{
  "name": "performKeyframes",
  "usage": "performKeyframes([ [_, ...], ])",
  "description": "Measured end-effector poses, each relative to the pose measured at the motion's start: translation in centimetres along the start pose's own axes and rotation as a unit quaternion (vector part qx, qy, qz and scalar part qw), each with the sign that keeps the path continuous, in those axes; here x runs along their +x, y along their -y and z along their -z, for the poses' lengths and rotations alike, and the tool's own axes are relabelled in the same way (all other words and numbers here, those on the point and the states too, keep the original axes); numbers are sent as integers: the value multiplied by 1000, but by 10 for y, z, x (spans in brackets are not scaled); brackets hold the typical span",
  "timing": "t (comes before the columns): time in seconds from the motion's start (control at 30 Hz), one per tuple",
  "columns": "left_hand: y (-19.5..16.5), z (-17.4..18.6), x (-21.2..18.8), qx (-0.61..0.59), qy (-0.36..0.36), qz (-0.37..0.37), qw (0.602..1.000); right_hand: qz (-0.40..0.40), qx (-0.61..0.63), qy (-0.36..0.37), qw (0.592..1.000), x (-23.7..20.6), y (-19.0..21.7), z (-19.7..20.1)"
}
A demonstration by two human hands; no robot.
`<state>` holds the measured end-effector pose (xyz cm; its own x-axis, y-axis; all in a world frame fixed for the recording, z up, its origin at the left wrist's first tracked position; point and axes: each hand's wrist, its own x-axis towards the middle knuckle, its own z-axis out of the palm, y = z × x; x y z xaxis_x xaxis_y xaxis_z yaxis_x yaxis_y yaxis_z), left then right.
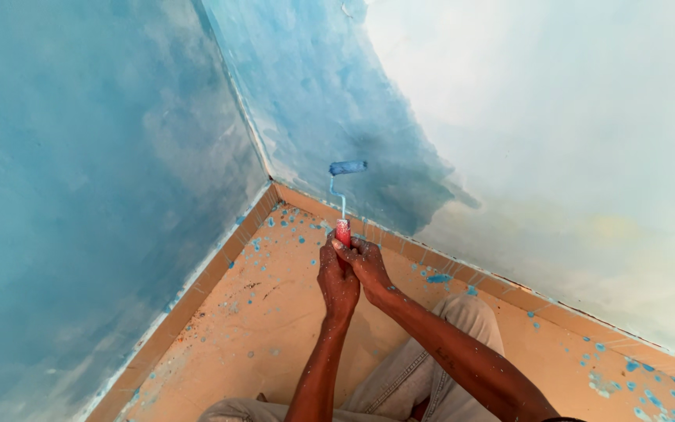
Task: The person sits on the floor at a wall corner and paints the wall blue using a small paint roller. They roll paint onto the wall in repeated strokes, periodically dip the roller into a paint bucket on the floor, and continue coating the unpainted white areas of the wall.
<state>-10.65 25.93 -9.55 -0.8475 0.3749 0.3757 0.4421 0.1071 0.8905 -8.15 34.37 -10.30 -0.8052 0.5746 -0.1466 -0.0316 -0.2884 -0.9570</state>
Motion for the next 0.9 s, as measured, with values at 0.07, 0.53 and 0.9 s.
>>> performKeyframes([
  [0.07, 1, -11, 11, -25, 0, -20, 1000, 12, -21, -33, 999, 12, 8, 3],
  [0.53, 9, -143, 15, -202, 23, 41, 978, 83, -149, -97, 981, 51, 17, 114],
  [0.9, 3, -192, 59, -192, -42, -74, 978, 148, -265, -89, 949, 103, 45, 147],
])
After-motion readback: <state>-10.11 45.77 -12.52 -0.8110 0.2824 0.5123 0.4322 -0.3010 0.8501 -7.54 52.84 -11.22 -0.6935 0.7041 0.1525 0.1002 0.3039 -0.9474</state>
